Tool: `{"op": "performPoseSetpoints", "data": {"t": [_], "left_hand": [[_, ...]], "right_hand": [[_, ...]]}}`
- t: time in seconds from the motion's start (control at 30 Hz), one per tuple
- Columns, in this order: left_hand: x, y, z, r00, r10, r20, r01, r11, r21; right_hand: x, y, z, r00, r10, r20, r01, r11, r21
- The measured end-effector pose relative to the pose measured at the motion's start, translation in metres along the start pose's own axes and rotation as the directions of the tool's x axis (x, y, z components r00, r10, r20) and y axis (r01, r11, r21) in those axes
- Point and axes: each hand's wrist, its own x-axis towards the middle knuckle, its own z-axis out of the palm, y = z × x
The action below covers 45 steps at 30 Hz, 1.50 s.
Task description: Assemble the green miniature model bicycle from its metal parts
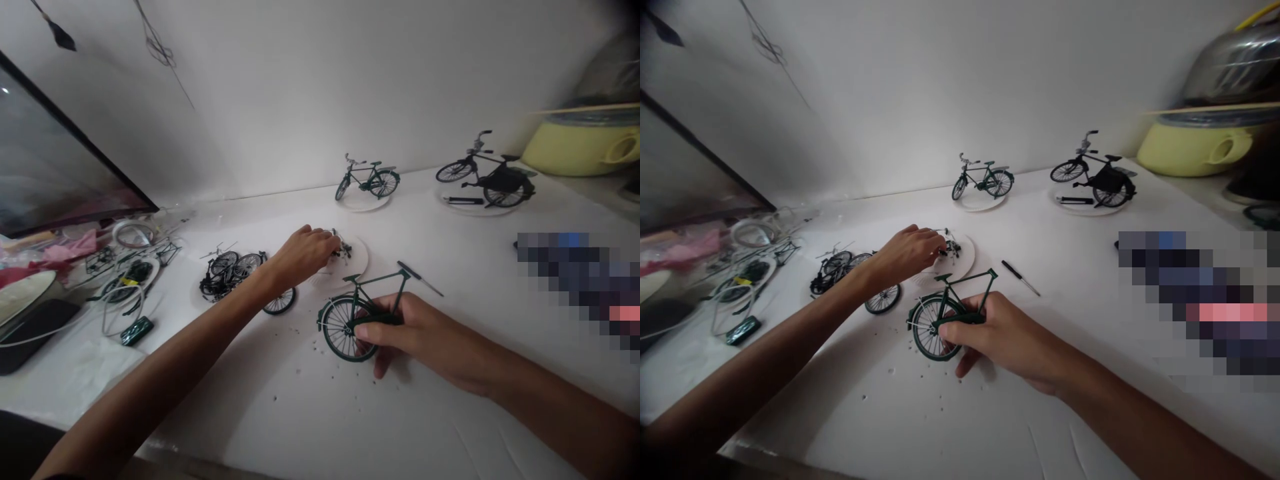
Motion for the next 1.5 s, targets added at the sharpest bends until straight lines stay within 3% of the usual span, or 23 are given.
{"op": "performPoseSetpoints", "data": {"t": [0.2, 0.27, 0.57, 0.73, 0.93, 1.2, 1.4, 1.5], "left_hand": [[-0.031, -0.016, -0.014, 0.992, -0.108, -0.065, 0.083, 0.951, -0.298], [-0.035, -0.017, -0.013, 0.991, -0.129, -0.044, 0.107, 0.938, -0.330], [0.006, 0.001, 0.010, 0.998, -0.069, 0.004, 0.069, 0.998, -0.009], [0.012, -0.001, 0.006, 0.998, -0.064, 0.012, 0.063, 0.997, 0.048], [-0.018, -0.009, -0.015, 0.986, -0.141, -0.085, 0.136, 0.988, -0.070], [-0.069, 0.009, -0.018, 0.973, -0.157, -0.166, 0.121, 0.971, -0.208], [-0.075, 0.007, -0.014, 0.972, -0.124, -0.201, 0.052, 0.942, -0.333], [-0.073, 0.004, -0.005, 0.971, -0.112, -0.210, 0.050, 0.958, -0.283]], "right_hand": [[0.001, 0.000, 0.000, 1.000, 0.004, -0.014, -0.004, 1.000, 0.030], [0.001, 0.001, 0.000, 1.000, 0.013, -0.019, -0.013, 1.000, 0.016], [0.002, 0.001, 0.000, 0.999, -0.001, -0.053, 0.002, 1.000, 0.020], [0.002, 0.002, -0.001, 1.000, -0.019, -0.006, 0.020, 0.999, 0.034], [0.002, 0.003, -0.001, 0.999, -0.013, -0.031, 0.014, 0.999, 0.038], [0.003, 0.001, 0.000, 0.997, -0.026, -0.067, 0.029, 0.999, 0.043], [0.006, 0.001, 0.000, 0.997, -0.034, -0.067, 0.036, 0.999, 0.027], [0.008, 0.003, -0.001, 0.997, -0.025, -0.079, 0.025, 1.000, 0.003]]}}
